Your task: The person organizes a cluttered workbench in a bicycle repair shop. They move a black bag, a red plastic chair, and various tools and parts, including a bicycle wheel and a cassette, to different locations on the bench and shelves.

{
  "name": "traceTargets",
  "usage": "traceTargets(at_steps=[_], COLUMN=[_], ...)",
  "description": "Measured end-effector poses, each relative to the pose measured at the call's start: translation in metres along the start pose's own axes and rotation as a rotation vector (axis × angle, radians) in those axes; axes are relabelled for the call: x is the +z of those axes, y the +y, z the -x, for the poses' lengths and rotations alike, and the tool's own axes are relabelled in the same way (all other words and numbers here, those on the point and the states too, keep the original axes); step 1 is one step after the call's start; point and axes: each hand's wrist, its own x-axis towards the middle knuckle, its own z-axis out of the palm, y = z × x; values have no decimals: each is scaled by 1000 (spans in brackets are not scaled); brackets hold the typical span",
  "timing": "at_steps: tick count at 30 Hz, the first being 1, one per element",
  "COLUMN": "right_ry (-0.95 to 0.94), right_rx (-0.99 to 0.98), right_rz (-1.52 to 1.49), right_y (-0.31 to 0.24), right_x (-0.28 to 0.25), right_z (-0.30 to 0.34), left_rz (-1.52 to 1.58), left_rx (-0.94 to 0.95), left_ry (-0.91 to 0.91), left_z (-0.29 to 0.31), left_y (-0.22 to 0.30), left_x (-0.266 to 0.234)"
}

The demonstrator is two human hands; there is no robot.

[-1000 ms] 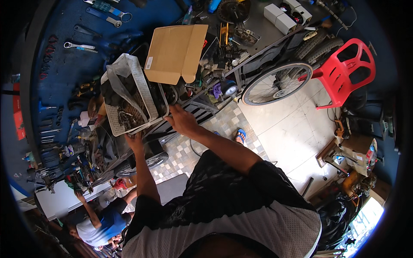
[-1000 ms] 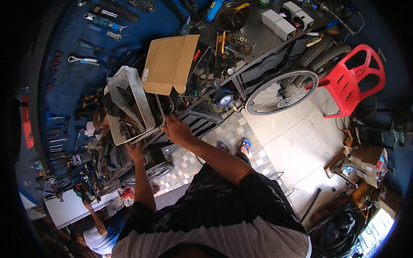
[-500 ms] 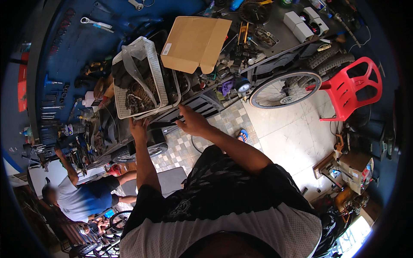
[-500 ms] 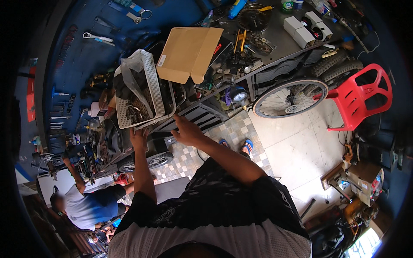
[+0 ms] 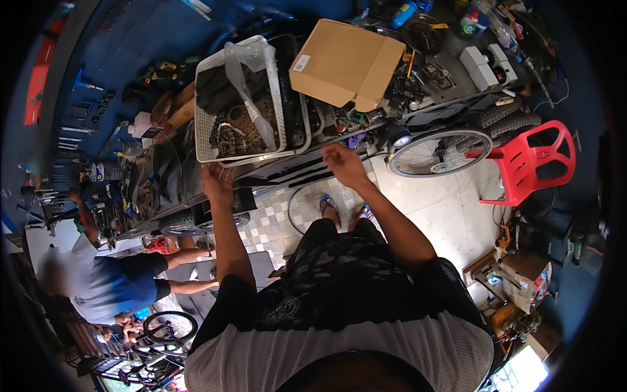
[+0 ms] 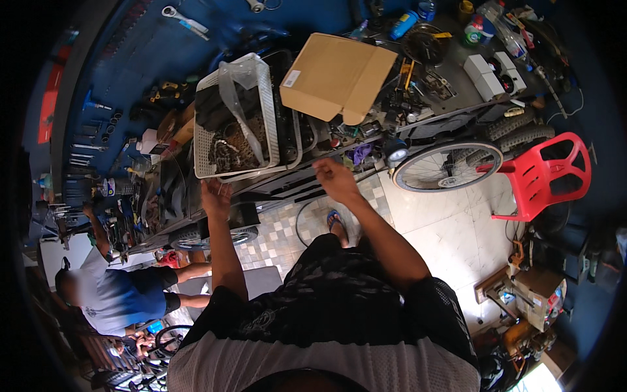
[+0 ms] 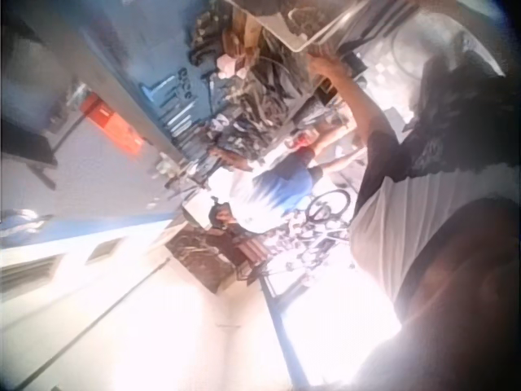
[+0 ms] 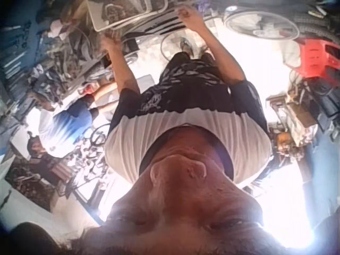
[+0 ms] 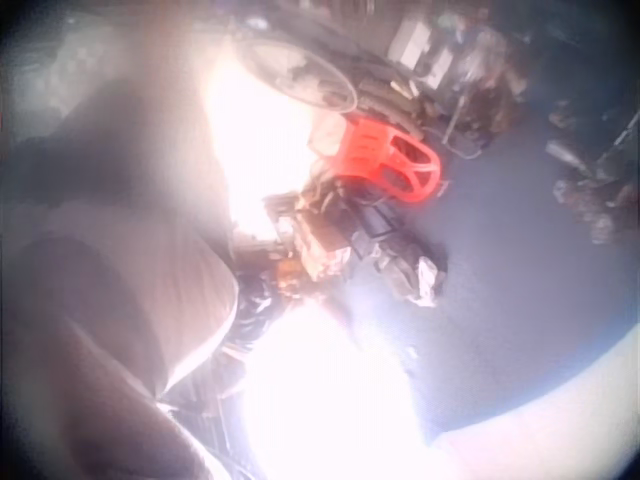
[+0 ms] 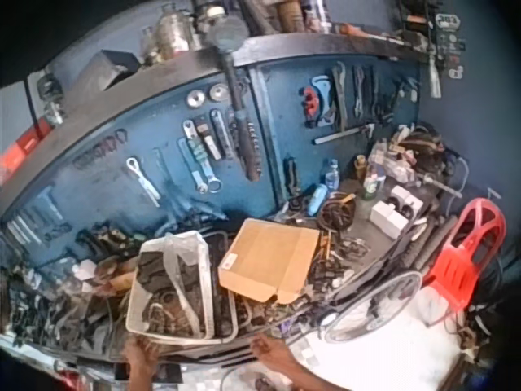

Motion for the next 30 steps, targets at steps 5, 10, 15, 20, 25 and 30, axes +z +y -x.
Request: traceTargets(at_steps=[5, 10, 15, 20, 25, 30], right_ry=[-28, 15, 129, 241, 240, 233], right_rx=[148, 218, 188, 221, 200, 182], right_rz=[-192, -475, -293, -283, -377, -321], right_y=[3, -49, -44, -45, -34, -28], right_x=[-7, 24, 5, -14, -17, -38], right_z=[-6, -18, -36, -43, -53, -64], left_rz=[-51, -22, 46, 130, 180, 205], left_rx=[51, 121, 7, 13, 7, 33], left_ry=[19, -33, -119, -187, -237, -223], left_z=[16, 7, 32, 63, 64, 86], left_y=[10, 8, 1, -17, -31, -39], left_x=[27, 17, 29, 43, 35, 48])
